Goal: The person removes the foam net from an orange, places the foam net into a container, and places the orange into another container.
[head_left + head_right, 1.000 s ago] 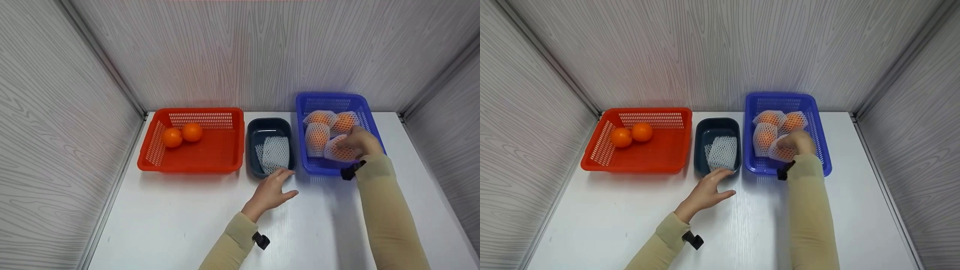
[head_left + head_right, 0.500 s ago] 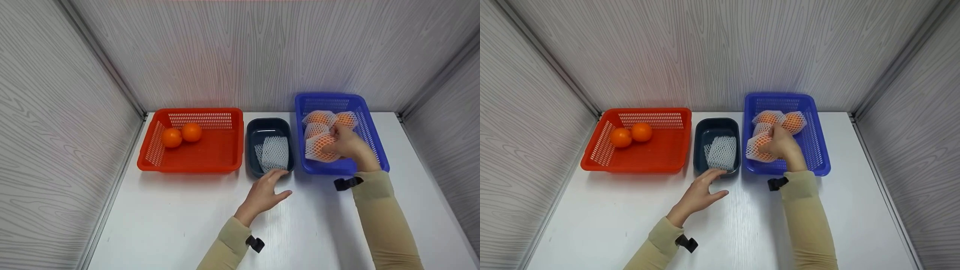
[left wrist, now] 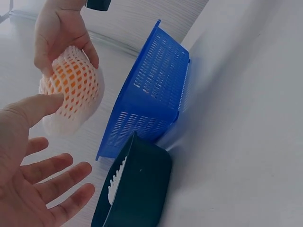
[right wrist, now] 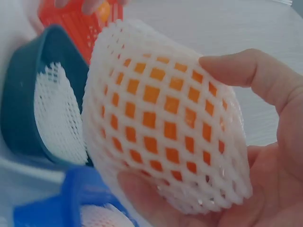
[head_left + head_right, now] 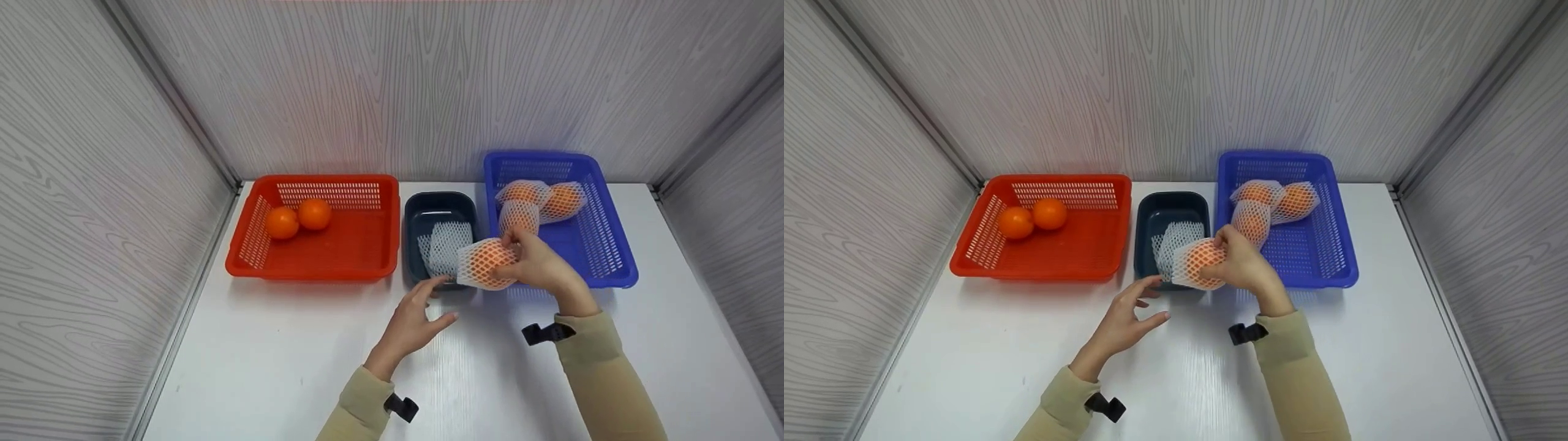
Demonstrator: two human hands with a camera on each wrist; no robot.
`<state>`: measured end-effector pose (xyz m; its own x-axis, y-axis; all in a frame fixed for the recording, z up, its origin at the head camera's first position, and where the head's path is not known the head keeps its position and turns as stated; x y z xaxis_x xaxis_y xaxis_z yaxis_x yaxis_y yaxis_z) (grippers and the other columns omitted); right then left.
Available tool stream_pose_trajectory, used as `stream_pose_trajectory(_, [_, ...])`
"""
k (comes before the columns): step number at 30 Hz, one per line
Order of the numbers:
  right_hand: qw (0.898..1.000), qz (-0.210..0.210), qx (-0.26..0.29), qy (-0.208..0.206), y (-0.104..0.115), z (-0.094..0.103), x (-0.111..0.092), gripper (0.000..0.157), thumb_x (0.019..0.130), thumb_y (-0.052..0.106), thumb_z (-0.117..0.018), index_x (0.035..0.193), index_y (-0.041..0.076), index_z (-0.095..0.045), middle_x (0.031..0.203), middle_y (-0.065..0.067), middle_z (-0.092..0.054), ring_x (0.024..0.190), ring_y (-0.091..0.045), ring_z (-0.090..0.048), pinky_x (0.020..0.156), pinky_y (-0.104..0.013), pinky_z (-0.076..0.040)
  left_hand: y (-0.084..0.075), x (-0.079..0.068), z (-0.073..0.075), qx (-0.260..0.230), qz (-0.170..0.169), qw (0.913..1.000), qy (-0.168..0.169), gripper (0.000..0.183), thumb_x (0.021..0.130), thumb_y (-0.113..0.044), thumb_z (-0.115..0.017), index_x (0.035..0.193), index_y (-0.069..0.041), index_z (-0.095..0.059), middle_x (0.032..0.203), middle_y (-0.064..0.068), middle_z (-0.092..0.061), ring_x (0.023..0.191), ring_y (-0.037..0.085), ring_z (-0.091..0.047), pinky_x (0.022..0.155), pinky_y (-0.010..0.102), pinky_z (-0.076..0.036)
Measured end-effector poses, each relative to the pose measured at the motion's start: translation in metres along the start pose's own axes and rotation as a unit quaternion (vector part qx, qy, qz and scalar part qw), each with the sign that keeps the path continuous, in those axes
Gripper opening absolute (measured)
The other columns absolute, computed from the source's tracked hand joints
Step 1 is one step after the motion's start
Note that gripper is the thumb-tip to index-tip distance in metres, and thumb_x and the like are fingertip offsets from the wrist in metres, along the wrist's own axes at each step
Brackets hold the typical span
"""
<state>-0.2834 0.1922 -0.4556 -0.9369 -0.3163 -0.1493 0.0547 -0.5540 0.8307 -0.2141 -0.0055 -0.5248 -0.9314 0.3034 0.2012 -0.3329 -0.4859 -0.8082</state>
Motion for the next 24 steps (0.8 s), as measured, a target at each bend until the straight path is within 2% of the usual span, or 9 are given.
stream_pose_trajectory(3, [0.998,0.016,0.057,0.009,-0.001,-0.015,-0.002,0.051,0.068,0.008,-0.078,0.103,0.003,-0.04,0.096,-0.014,-0.046,0.075,-0.023,-0.047,0.059,-0.03,-0.042,0.005,-0.002,0.0,-0.049,0.004,0.9988,-0.003,0.071,0.08,-0.044,-0.065,0.137,-0.015,-0.036,0.13,-0.004,-0.045,0.108,0.017,-0.05,0.083,0.036,-0.046])
stream_pose_trajectory(6, [0.993,0.035,0.115,0.013,-0.004,-0.027,-0.004,0.05,0.068,0.004,-0.077,0.102,-0.001,-0.04,0.102,-0.015,-0.043,0.088,-0.026,-0.044,0.068,-0.034,-0.041,0.009,-0.003,0.0,-0.093,0.009,0.9956,-0.01,0.072,0.08,-0.045,-0.064,0.138,-0.014,-0.034,0.123,-0.004,-0.05,0.106,0.018,-0.052,0.083,0.038,-0.046])
stream_pose_trajectory(10, [0.977,0.035,0.209,0.021,-0.008,-0.041,-0.009,0.05,0.071,0.001,-0.075,0.103,0.001,-0.038,0.105,-0.016,-0.042,0.086,-0.028,-0.05,0.067,-0.039,-0.049,0.012,-0.004,0.001,-0.141,0.015,0.9897,-0.021,0.067,0.083,-0.038,-0.064,0.139,-0.018,-0.032,0.114,-0.005,-0.055,0.102,0.02,-0.056,0.082,0.041,-0.046])
stream_pose_trajectory(13, [0.961,0.034,0.272,0.023,-0.011,-0.05,-0.012,0.05,0.072,0.002,-0.074,0.104,0.003,-0.035,0.11,-0.016,-0.04,0.086,-0.029,-0.054,0.065,-0.044,-0.051,0.013,-0.004,0.001,-0.163,0.018,0.9859,-0.031,0.062,0.085,-0.029,-0.064,0.138,-0.018,-0.034,0.112,-0.005,-0.057,0.099,0.021,-0.057,0.08,0.039,-0.046])
stream_pose_trajectory(19, [0.939,0.031,0.342,0.018,-0.018,-0.069,-0.013,0.051,0.075,0.005,-0.073,0.105,0.003,-0.032,0.113,-0.018,-0.037,0.09,-0.032,-0.054,0.069,-0.047,-0.051,0.001,-0.007,0.011,-0.19,0.02,0.9807,-0.042,0.053,0.086,-0.02,-0.064,0.133,-0.011,-0.043,0.11,-0.001,-0.058,0.094,0.017,-0.058,0.079,0.037,-0.048])
stream_pose_trajectory(24, [0.928,0.014,0.372,0.014,-0.027,-0.087,-0.014,0.057,0.074,0.007,-0.075,0.109,0.005,-0.03,0.116,-0.017,-0.035,0.096,-0.032,-0.052,0.073,-0.049,-0.049,-0.003,-0.012,0.021,-0.215,0.032,0.975,-0.045,0.053,0.085,-0.017,-0.065,0.131,-0.003,-0.043,0.11,0.004,-0.057,0.096,0.024,-0.057,0.082,0.038,-0.047])
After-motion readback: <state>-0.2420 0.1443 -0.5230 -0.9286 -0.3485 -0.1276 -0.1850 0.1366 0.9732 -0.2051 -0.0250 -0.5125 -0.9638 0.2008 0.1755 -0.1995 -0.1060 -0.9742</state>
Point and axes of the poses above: each hand's wrist, its own x-axis towards the middle knuckle, its own z-axis out of the back of the hand, y = z × x, the point moved 7 cm from there along x, towards the middle knuckle
